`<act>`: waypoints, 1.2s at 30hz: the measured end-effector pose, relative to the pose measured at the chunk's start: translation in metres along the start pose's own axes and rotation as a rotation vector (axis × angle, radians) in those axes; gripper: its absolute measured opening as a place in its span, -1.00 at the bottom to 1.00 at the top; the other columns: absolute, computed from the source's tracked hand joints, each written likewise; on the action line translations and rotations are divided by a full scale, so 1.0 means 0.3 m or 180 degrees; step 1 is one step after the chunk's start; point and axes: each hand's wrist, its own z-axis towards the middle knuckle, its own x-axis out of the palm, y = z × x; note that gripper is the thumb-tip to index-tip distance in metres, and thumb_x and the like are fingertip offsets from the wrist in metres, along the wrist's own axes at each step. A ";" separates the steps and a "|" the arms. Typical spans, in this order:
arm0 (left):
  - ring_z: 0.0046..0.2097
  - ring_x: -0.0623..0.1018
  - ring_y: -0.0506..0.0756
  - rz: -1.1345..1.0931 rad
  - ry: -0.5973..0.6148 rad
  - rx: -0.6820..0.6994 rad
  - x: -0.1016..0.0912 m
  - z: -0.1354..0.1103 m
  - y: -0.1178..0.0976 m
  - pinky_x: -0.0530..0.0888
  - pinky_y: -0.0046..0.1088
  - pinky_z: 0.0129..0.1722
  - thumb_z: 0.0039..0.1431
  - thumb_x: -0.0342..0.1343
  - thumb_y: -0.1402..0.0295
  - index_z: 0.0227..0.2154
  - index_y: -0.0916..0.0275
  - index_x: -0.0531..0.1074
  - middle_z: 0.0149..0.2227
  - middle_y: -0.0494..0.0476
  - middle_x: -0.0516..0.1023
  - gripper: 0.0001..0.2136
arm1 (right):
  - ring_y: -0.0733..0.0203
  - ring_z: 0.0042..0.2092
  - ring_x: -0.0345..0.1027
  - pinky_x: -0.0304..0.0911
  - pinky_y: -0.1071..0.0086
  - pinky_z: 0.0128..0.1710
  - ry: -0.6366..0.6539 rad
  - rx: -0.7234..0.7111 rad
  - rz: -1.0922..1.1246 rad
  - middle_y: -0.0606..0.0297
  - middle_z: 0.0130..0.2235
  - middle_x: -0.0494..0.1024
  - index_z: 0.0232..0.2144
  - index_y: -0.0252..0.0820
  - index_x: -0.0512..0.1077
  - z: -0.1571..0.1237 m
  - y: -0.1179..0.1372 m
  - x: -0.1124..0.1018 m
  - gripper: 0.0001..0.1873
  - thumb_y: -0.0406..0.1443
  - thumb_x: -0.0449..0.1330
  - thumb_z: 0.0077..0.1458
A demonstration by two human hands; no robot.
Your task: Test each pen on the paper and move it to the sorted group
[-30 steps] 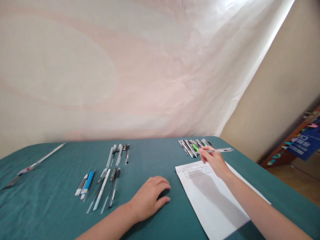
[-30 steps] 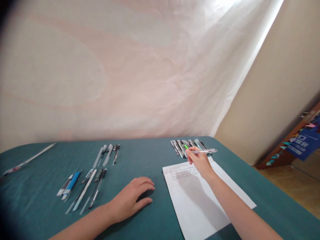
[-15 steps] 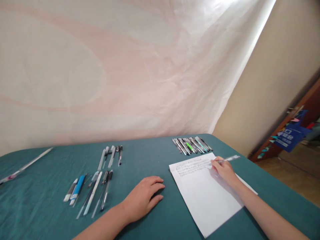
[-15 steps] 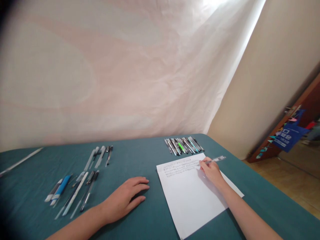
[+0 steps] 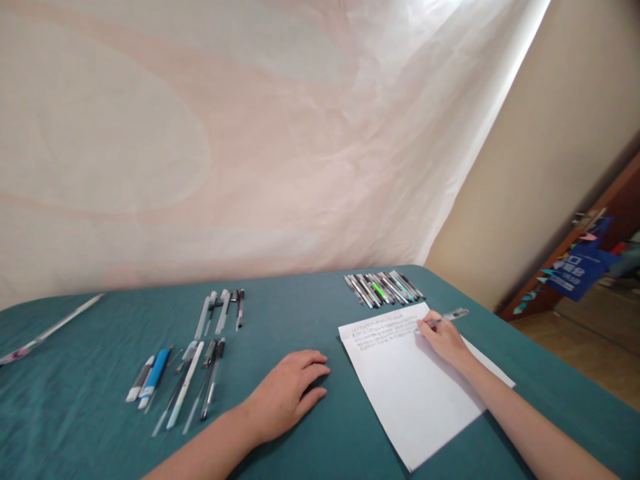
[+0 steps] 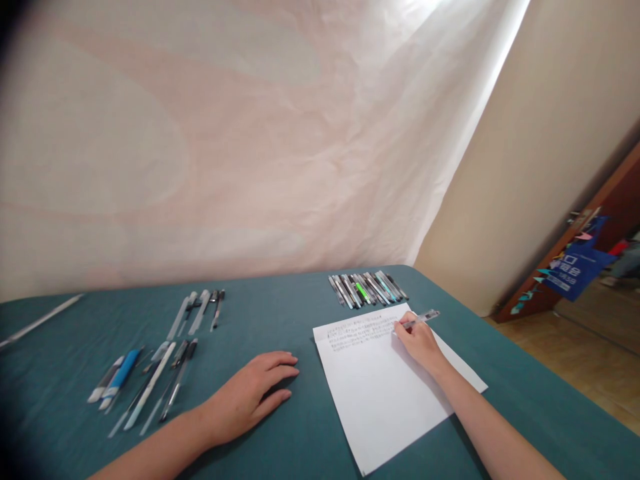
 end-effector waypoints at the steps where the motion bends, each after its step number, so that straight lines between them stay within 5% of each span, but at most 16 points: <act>1: 0.05 0.30 0.10 0.0004 0.0010 0.0000 0.001 0.000 0.000 0.23 -0.28 0.08 0.17 -0.06 0.32 -0.07 0.13 0.32 0.03 0.11 0.32 -0.73 | 0.26 -0.56 0.23 0.05 0.43 -0.52 0.0008 -0.0020 -0.0027 0.41 -0.64 0.36 -0.60 -0.16 0.29 0.001 -0.003 0.001 -0.77 -0.16 0.03 -0.05; 36: 0.03 0.33 0.10 -0.0029 -0.0086 0.0032 -0.005 0.000 -0.010 0.26 -0.28 0.07 0.16 -0.06 0.32 -0.08 0.14 0.33 0.01 0.12 0.34 -0.74 | 0.27 -0.55 0.22 0.07 0.43 -0.51 0.0056 -0.0177 -0.0111 0.42 -0.64 0.32 -0.61 -0.15 0.25 -0.007 0.005 -0.014 -0.74 -0.16 -0.02 -0.01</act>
